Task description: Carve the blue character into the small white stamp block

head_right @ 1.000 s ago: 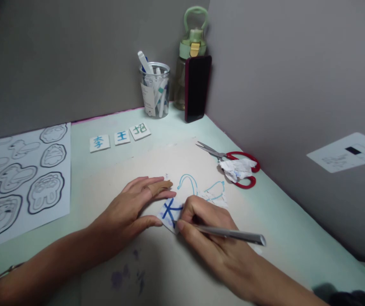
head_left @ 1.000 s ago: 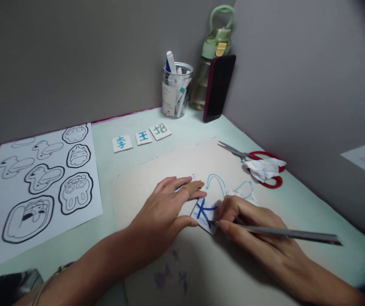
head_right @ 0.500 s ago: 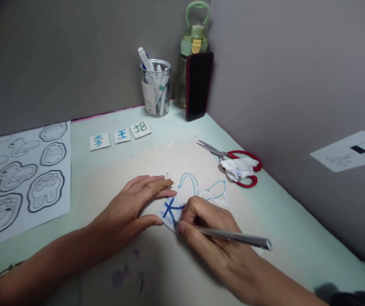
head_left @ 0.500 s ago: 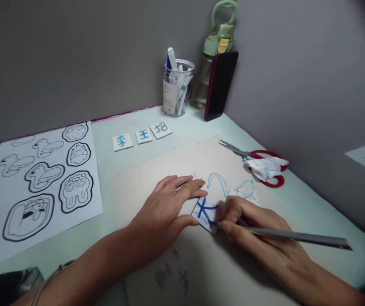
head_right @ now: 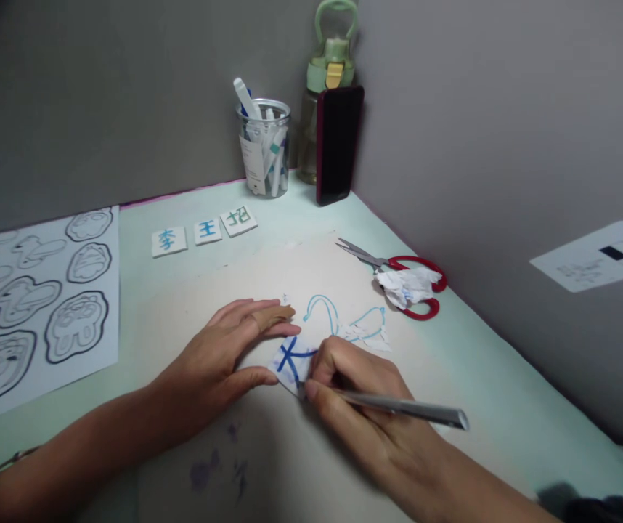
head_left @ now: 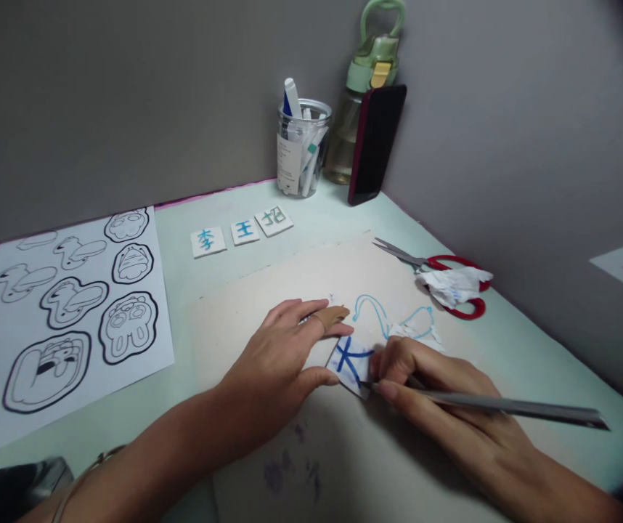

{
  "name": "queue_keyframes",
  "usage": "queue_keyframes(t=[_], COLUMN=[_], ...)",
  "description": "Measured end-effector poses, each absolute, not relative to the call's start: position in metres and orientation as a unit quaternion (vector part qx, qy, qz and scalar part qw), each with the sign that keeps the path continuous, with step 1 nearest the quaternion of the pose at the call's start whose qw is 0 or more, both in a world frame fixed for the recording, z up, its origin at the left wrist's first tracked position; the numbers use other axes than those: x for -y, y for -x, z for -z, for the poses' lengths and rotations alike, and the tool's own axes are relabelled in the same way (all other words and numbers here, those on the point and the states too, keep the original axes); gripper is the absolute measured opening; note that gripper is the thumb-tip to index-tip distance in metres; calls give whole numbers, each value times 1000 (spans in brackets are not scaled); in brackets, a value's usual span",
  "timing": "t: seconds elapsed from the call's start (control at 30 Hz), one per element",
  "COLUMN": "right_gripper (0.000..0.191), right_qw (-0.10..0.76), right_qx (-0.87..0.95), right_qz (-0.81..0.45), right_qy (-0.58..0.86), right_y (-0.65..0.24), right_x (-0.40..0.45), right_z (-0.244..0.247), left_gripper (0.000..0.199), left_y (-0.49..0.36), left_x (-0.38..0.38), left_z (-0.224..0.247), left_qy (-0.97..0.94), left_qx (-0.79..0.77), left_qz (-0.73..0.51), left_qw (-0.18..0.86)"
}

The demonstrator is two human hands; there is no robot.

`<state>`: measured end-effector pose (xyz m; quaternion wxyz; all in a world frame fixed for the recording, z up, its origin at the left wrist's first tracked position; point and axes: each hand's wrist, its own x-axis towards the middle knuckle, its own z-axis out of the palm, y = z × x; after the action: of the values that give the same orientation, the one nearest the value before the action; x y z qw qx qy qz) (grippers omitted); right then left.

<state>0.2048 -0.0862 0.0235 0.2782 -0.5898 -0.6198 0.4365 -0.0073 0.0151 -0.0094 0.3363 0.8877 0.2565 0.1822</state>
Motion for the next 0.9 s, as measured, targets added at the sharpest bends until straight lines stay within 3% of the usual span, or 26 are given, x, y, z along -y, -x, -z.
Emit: queue_keyframes(t=[0.9], right_gripper=[28], right_qw=[288], right_qx=[624], right_qz=[-445], right_qy=[573], right_y=[-203], right_x=[87], right_z=[-26], left_gripper=[49], left_y=[7], left_x=[-16], left_z=[8], left_qy=[-889], left_qx=[-257], left_qz=[-181], left_qw=[333])
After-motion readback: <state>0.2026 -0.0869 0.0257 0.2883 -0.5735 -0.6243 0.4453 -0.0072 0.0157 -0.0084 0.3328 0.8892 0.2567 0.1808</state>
